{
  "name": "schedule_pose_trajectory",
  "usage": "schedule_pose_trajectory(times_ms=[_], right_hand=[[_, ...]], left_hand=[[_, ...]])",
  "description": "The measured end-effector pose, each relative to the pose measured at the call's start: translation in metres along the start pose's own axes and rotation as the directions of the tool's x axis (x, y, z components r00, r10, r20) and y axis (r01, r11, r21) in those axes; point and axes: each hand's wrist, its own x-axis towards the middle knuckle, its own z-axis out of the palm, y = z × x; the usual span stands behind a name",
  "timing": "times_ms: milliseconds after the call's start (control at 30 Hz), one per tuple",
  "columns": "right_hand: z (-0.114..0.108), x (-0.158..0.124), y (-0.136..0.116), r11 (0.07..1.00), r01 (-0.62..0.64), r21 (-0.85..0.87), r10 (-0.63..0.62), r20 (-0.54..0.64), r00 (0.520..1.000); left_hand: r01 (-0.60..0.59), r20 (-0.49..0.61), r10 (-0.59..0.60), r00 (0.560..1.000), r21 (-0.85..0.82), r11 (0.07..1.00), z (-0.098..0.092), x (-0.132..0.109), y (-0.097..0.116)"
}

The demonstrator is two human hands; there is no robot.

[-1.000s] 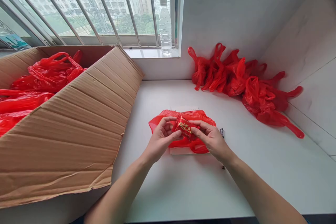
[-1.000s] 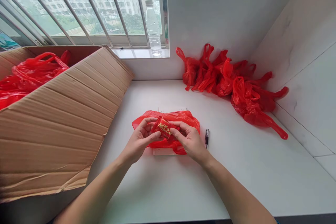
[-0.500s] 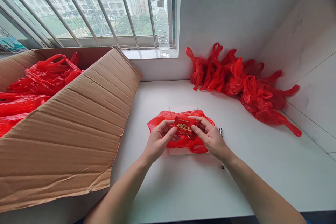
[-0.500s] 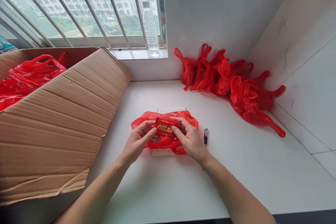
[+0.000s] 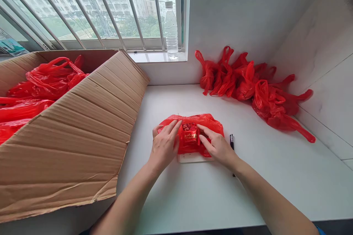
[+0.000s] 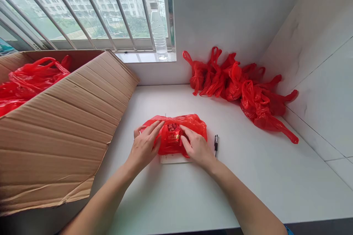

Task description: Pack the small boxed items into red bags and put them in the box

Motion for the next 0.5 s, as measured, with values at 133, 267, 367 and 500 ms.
schedule_pose_trajectory(times_ms=[133, 267, 367, 500], right_hand=[[0.006, 0.009, 0.018, 0.954, 0.088, -0.287, -0.118, -0.088, 0.989], [0.007, 0.017, 0.033, 0.868, 0.057, -0.493, -0.114, -0.086, 0.990], [0.006, 0.023, 0.036, 0.807, 0.018, -0.590, -0.077, -0.074, 0.994], [0.002, 0.027, 0.034, 0.774, 0.023, -0.633, -0.079, -0.060, 0.995]], left_hand=[[-0.049, 0.040, 0.050, 0.998, -0.028, 0.998, -0.001, -0.001, 0.004], [-0.102, 0.112, 0.105, 0.988, -0.040, 0.994, 0.002, -0.003, 0.007], [-0.090, 0.093, 0.094, 0.991, -0.043, 0.995, 0.003, -0.004, 0.007], [-0.084, 0.090, 0.090, 0.992, -0.066, 0.994, 0.002, -0.004, 0.007]])
